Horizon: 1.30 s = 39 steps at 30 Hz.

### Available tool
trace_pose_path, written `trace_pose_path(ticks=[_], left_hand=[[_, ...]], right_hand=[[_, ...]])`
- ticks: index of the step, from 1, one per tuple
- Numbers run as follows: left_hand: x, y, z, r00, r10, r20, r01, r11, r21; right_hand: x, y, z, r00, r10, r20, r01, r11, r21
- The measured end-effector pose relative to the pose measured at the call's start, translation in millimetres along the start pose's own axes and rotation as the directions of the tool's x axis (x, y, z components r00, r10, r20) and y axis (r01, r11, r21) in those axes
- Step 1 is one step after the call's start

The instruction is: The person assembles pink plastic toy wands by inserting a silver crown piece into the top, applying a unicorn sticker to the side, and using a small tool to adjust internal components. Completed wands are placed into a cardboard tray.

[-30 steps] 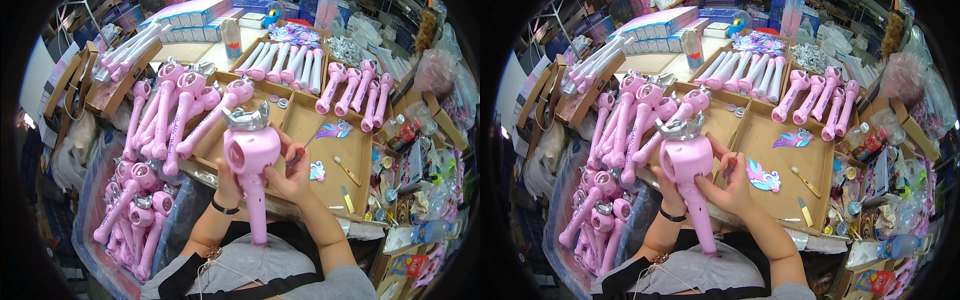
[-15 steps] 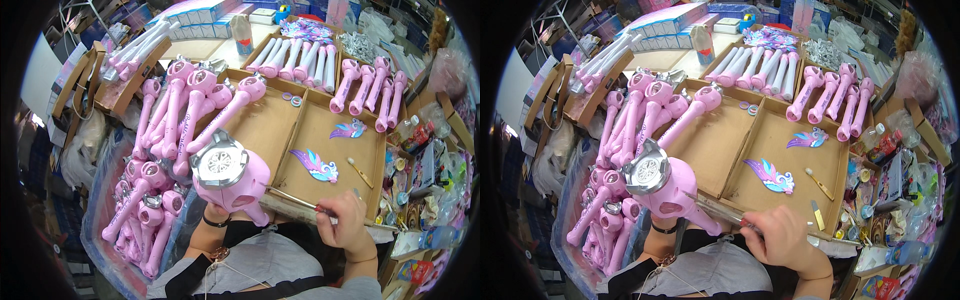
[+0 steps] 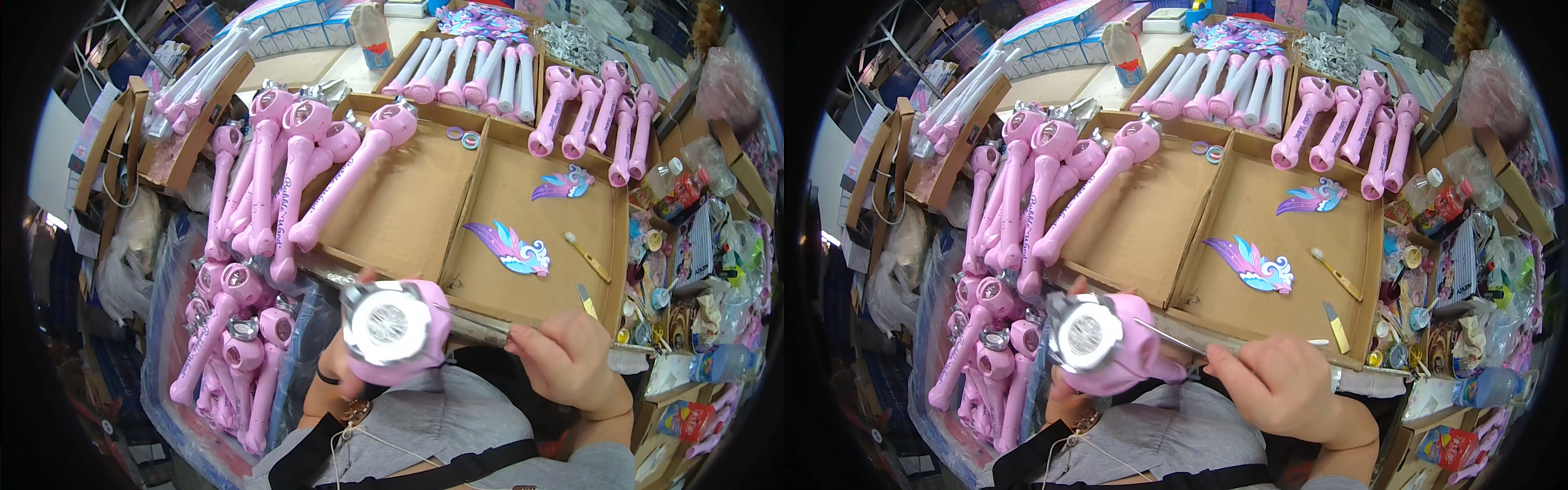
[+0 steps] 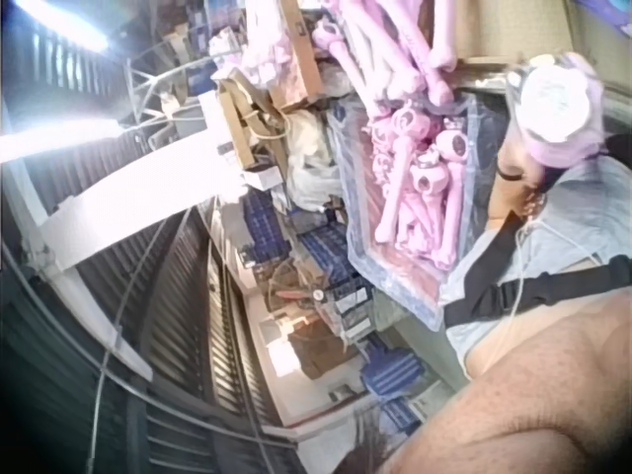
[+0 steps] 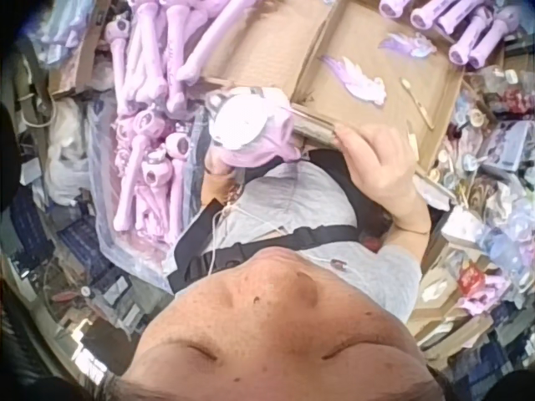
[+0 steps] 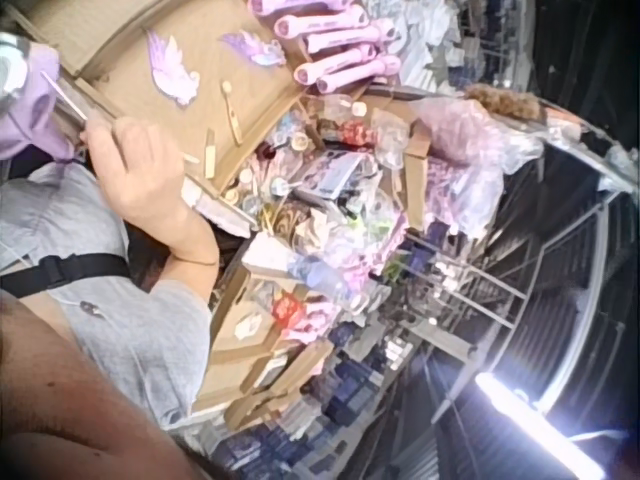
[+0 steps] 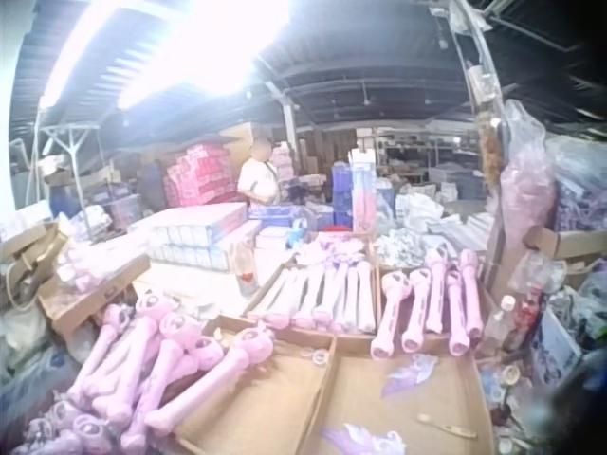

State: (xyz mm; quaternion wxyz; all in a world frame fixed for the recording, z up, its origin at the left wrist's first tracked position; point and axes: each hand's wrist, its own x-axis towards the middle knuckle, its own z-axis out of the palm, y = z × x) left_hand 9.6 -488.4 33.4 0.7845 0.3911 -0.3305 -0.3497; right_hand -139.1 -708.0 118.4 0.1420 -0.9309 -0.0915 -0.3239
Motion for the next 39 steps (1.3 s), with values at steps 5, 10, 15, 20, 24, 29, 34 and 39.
trace_pose_path(ticks=[5, 10, 15, 20, 24, 29, 34, 39], left_hand=[[-3, 30, 16, 0.96, -0.197, 0.198, 0.201, 0.98, 0.0], [0, 29, 20, 0.926, -0.027, 0.377, -0.191, 0.828, 0.528], [-6, 21, 29, 0.887, 0.078, 0.456, -0.357, 0.742, 0.567], [-7, 17, 30, 0.876, 0.103, 0.471, -0.379, 0.752, 0.539], [-7, 17, 32, 0.874, 0.093, 0.477, -0.375, 0.754, 0.539], [-2, 16, 32, 0.867, 0.09, 0.49, -0.382, 0.751, 0.538], [-3, 12, 28, 0.875, 0.044, 0.483, -0.355, 0.736, 0.577], [1, -15, 18, 0.922, 0.093, 0.376, -0.225, 0.919, 0.324]], right_hand=[[-16, 1, 2, 0.989, 0.125, 0.076, -0.14, 0.964, 0.227], [-34, 8, -8, 0.958, 0.193, 0.213, -0.263, 0.887, 0.379], [-47, 8, -17, 0.97, -0.082, 0.231, 0.039, 0.982, 0.185], [-51, 6, -18, 0.979, -0.082, 0.188, 0.015, 0.944, 0.33], [-50, 3, -22, 0.954, -0.005, 0.298, -0.142, 0.872, 0.468], [-50, 2, -25, 0.875, 0.111, 0.471, -0.396, 0.724, 0.564], [-46, 3, -28, 0.73, 0.245, 0.638, -0.666, 0.46, 0.587], [-29, 9, -33, 0.683, 0.313, 0.66, -0.695, 0.556, 0.456]])
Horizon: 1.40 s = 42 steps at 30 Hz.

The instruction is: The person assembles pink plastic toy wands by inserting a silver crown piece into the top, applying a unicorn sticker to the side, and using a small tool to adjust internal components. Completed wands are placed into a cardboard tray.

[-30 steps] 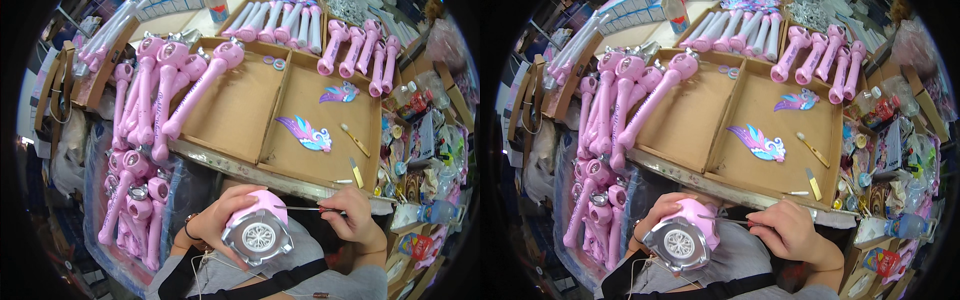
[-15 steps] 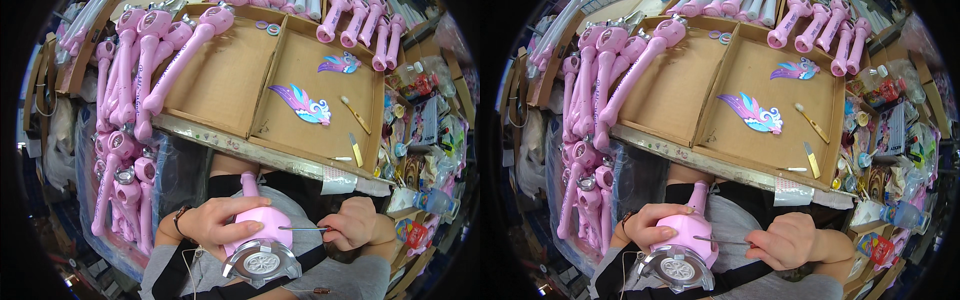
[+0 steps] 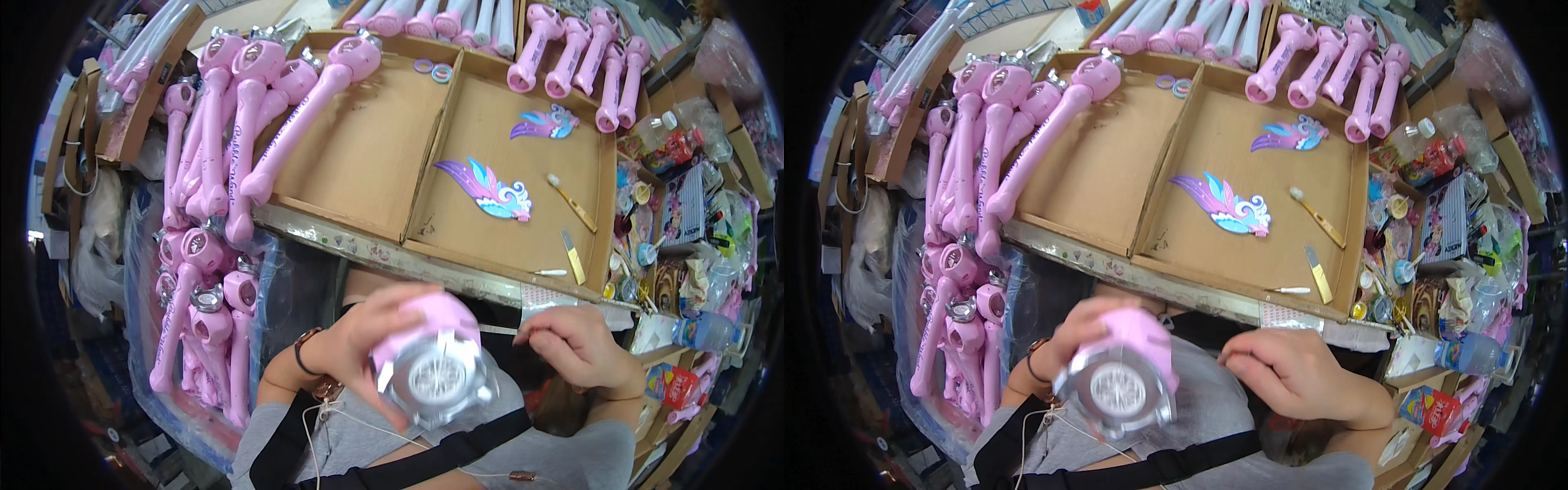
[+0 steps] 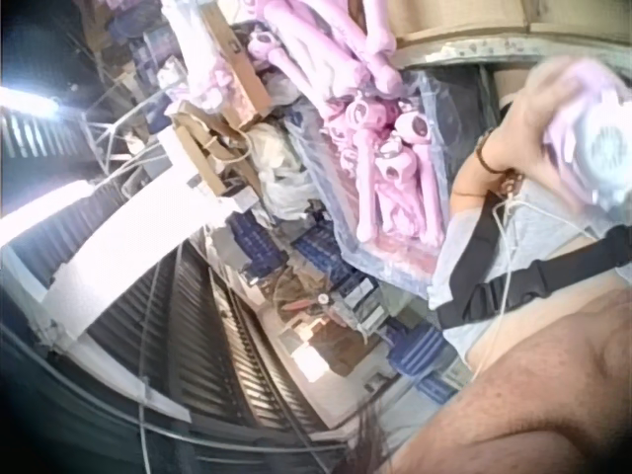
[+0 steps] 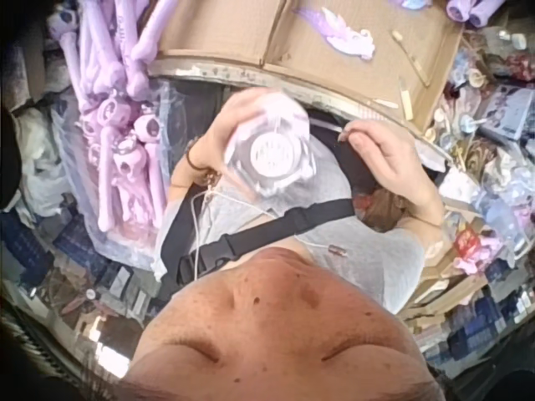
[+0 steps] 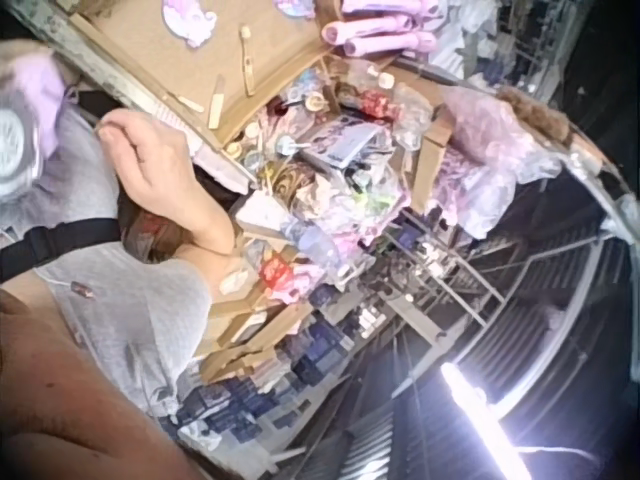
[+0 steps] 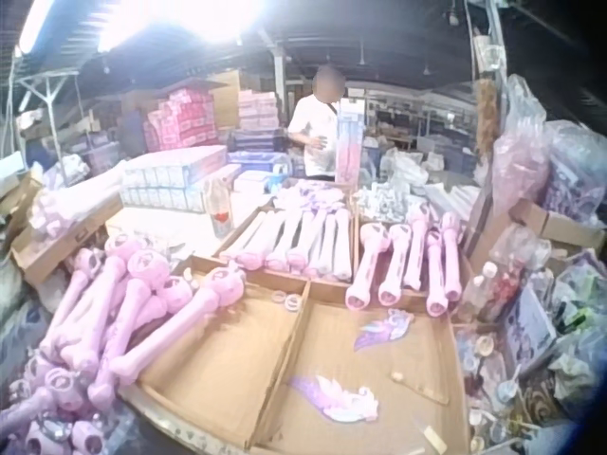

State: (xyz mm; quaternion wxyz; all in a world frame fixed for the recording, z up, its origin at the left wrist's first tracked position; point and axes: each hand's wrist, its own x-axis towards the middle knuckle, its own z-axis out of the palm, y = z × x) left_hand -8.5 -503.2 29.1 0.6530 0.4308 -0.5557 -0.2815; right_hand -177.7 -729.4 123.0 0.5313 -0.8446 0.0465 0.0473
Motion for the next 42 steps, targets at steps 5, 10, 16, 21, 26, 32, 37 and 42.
trace_pose_path(ticks=[5, 10, 16, 21, 26, 32, 37, 42], left_hand=[[16, -52, -14, 0.935, -0.251, -0.251, 0.173, 0.94, -0.295], [24, -52, -14, 0.815, -0.295, -0.499, 0.033, 0.883, -0.468], [16, -31, -40, 0.838, -0.314, -0.447, 0.033, 0.846, -0.533], [13, -29, -41, 0.738, -0.36, -0.57, 0.047, 0.871, -0.489], [15, -30, -40, 0.745, -0.369, -0.556, 0.041, 0.857, -0.514], [12, -36, -40, 0.691, -0.394, -0.605, 0.1, 0.882, -0.461], [11, -37, -33, 0.668, -0.365, -0.648, 0.137, 0.917, -0.375], [11, -34, -22, 0.666, -0.198, -0.719, 0.215, 0.974, -0.069]], right_hand=[[37, -1, 19, 0.913, -0.008, -0.409, -0.094, 0.969, -0.229], [46, -9, 31, 0.785, -0.363, -0.501, 0.017, 0.822, -0.569], [31, -22, 30, 0.735, -0.449, -0.507, 0.021, 0.763, -0.646], [39, -16, 48, 0.798, -0.452, -0.399, 0.135, 0.779, -0.613], [56, -8, 68, 0.795, -0.463, -0.392, 0.176, 0.795, -0.581], [61, -6, 71, 0.796, -0.447, -0.409, 0.165, 0.81, -0.563], [64, 0, 73, 0.818, -0.383, -0.429, 0.105, 0.833, -0.543], [71, 25, 53, 0.973, 0.191, -0.129, -0.167, 0.97, 0.175]])
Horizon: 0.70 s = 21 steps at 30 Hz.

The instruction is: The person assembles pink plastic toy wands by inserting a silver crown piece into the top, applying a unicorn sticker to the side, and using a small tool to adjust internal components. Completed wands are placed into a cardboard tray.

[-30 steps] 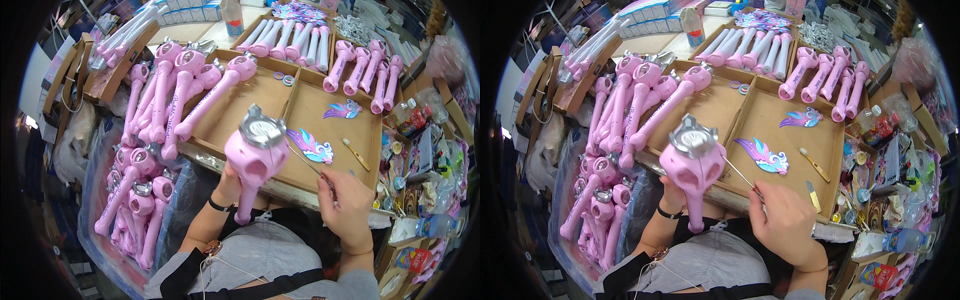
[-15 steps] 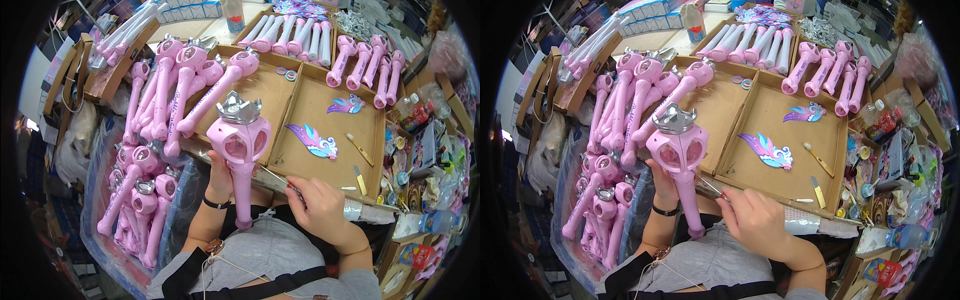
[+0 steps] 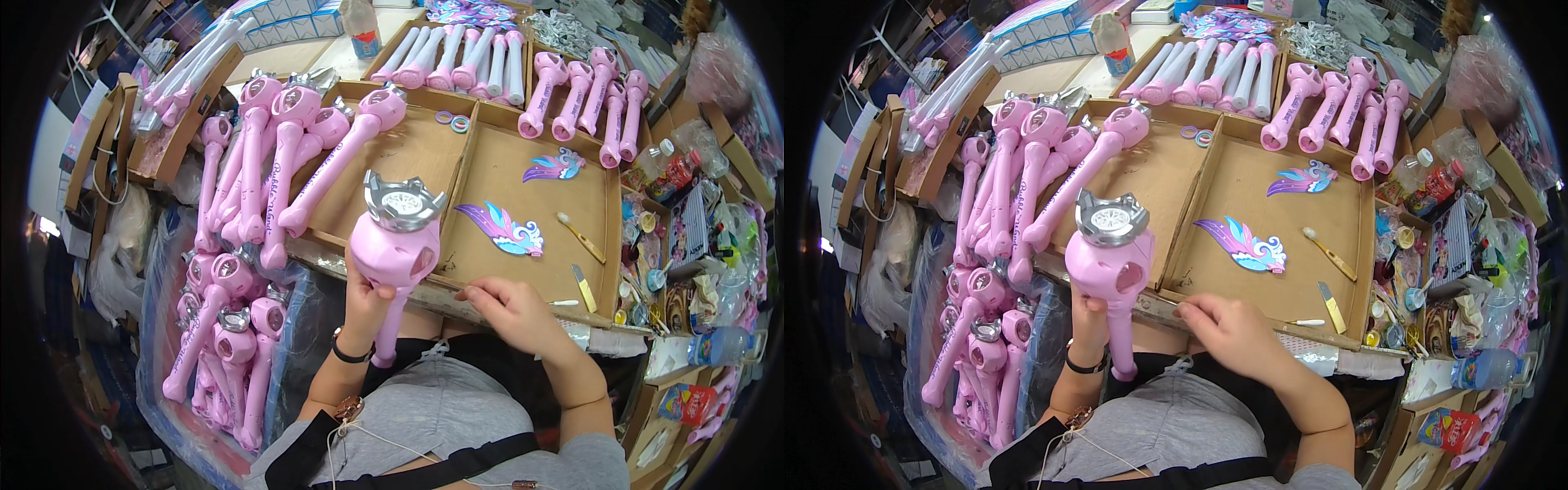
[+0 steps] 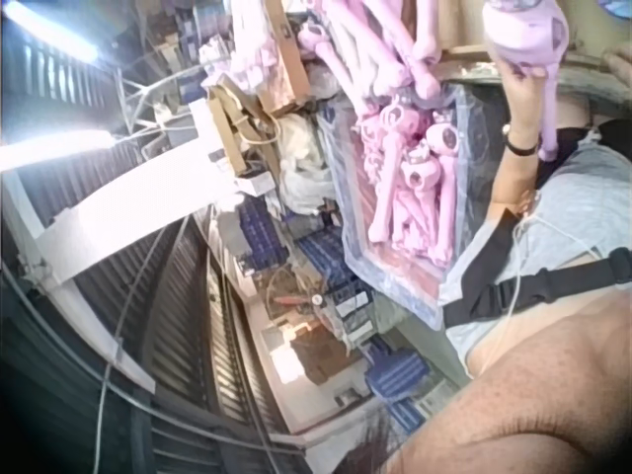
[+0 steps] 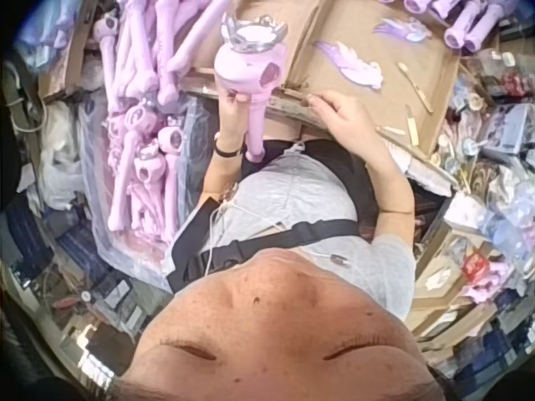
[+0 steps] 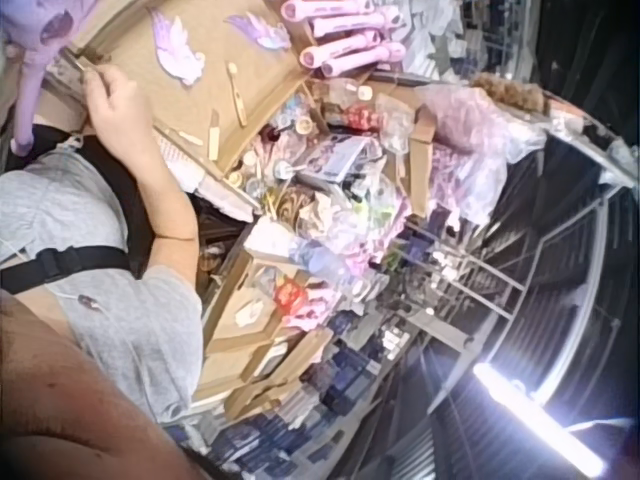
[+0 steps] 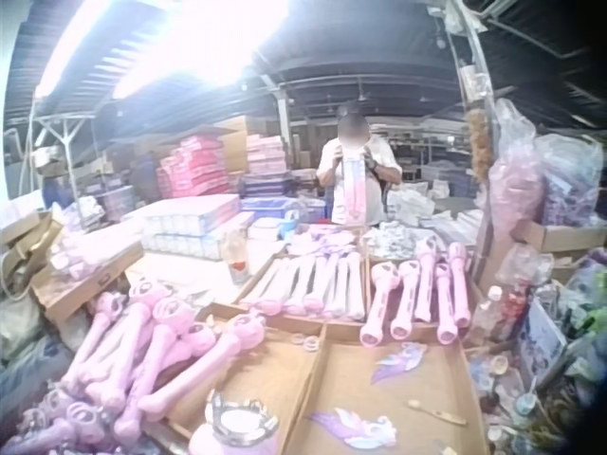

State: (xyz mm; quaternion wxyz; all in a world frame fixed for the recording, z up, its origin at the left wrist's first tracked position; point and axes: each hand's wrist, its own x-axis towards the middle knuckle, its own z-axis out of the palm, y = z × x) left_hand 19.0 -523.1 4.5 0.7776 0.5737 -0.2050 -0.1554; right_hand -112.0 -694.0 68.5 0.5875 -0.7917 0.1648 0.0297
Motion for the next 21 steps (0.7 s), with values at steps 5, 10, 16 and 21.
trace_pose_path(ticks=[5, 10, 16, 21], left_hand=[[-5, 5, 5, 0.997, 0.071, 0.011, -0.071, 0.997, 0.011], [-5, 11, 4, 1.0, 0.02, 0.013, -0.02, 1.0, 0.015], [-5, 3, -2, 1.0, 0.003, 0.018, -0.004, 0.998, 0.062], [-2, -1, -6, 0.999, -0.043, 0.009, 0.043, 0.999, -0.014]], right_hand=[[16, 22, -9, 0.926, 0.177, 0.334, -0.29, 0.899, 0.327], [7, 21, 0, 0.979, -0.187, 0.084, 0.18, 0.98, 0.083], [3, 6, 0, 0.978, -0.207, 0.031, 0.209, 0.969, -0.134], [-2, 5, -3, 0.947, -0.32, 0.002, 0.306, 0.904, -0.3]])
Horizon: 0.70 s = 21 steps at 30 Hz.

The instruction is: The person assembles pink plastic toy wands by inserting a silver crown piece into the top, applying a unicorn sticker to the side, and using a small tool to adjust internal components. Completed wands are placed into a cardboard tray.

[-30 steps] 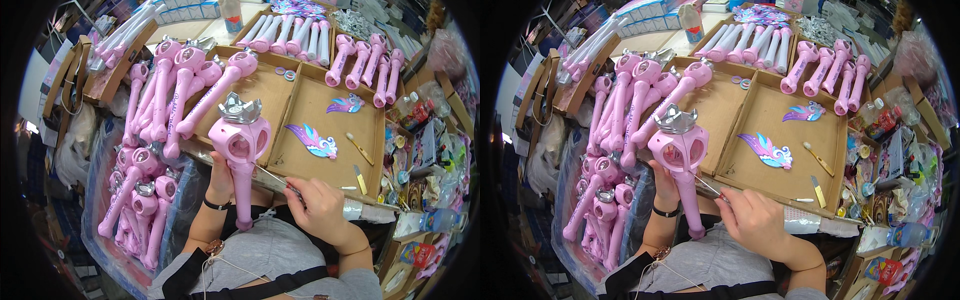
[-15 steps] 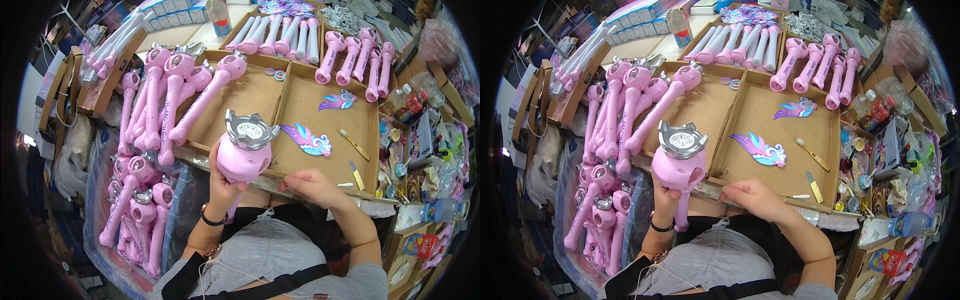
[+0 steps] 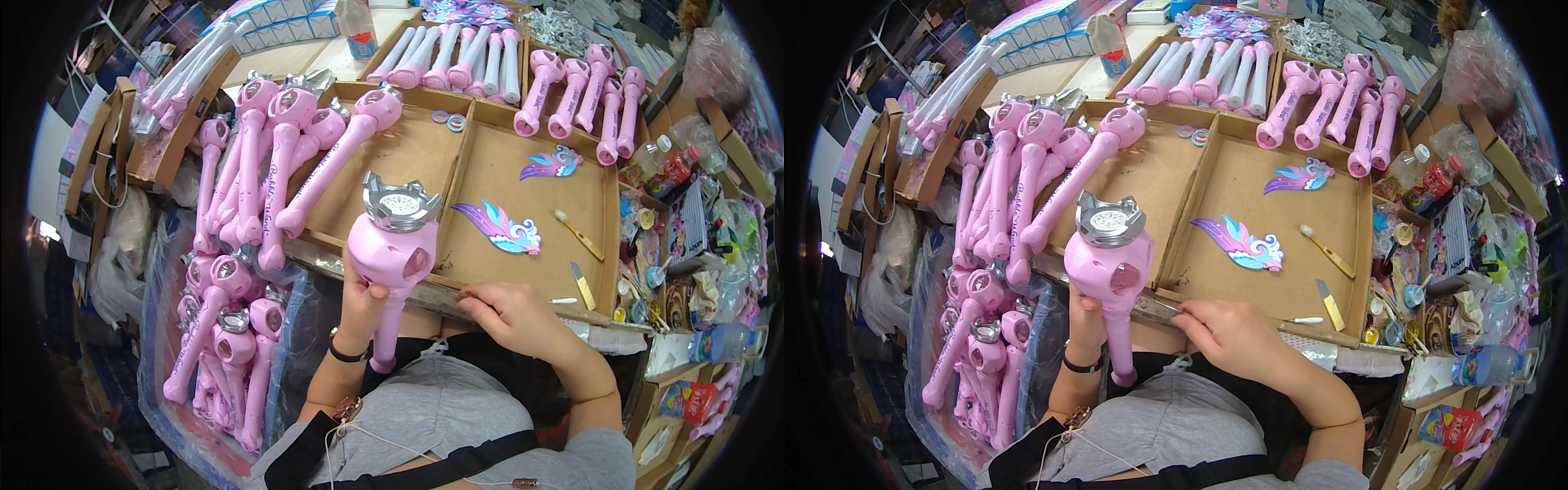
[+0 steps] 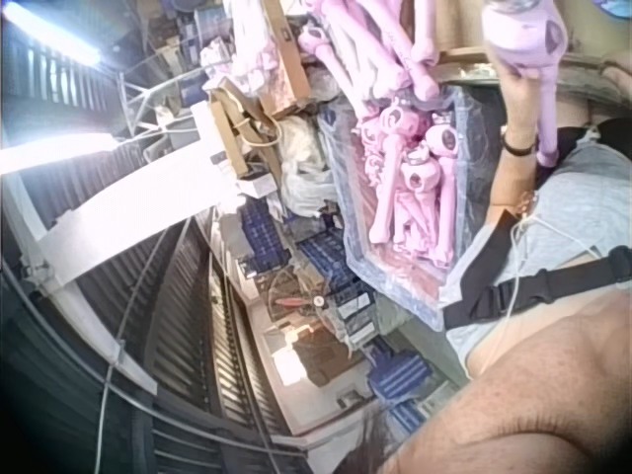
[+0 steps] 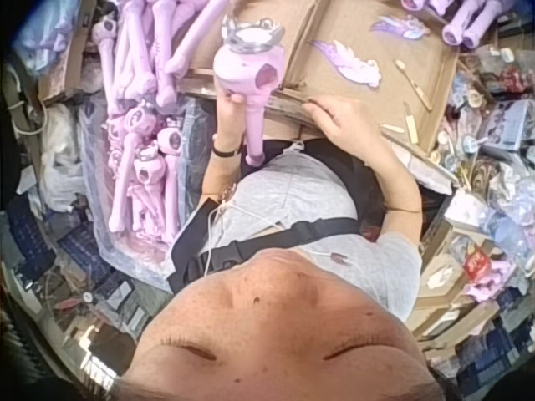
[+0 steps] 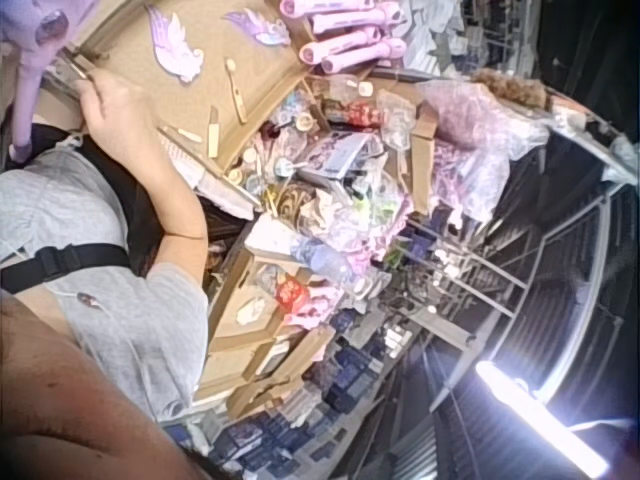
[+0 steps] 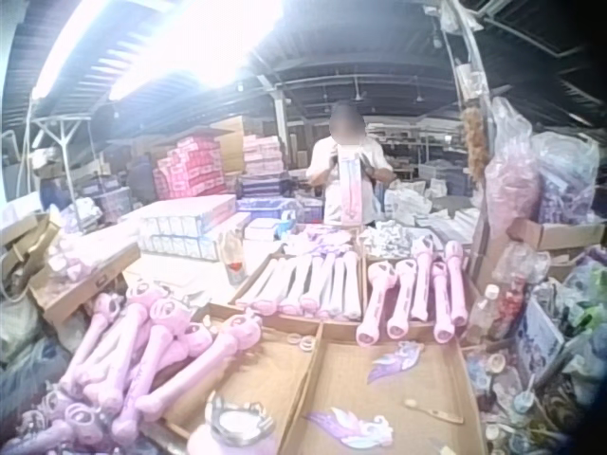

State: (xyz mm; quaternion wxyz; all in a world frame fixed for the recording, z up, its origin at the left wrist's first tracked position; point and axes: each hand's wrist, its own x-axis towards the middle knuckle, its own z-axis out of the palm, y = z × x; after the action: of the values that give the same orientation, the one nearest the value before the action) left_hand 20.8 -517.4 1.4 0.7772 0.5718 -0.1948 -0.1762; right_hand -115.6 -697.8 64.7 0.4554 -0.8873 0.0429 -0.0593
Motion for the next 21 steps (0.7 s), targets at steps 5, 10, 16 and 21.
trace_pose_path(ticks=[5, 10, 16, 21], left_hand=[[0, 0, 2, 0.998, 0.061, 0.01, -0.061, 0.998, -0.012], [1, -11, 3, 0.996, 0.068, -0.05, -0.069, 0.997, -0.026], [11, -5, -33, 0.988, -0.076, -0.138, 0.012, 0.911, -0.413], [-6, -14, -39, 0.972, -0.228, 0.065, 0.23, 0.845, -0.483]], right_hand=[[-5, 6, -7, 0.993, -0.072, -0.09, 0.049, 0.971, -0.233], [-20, 5, 6, 0.978, -0.106, -0.18, 0.051, 0.958, -0.283], [-39, 60, -28, 0.968, -0.036, -0.249, -0.079, 0.897, -0.435], [4, 123, -41, 0.839, 0.465, -0.282, -0.535, 0.799, -0.274]])
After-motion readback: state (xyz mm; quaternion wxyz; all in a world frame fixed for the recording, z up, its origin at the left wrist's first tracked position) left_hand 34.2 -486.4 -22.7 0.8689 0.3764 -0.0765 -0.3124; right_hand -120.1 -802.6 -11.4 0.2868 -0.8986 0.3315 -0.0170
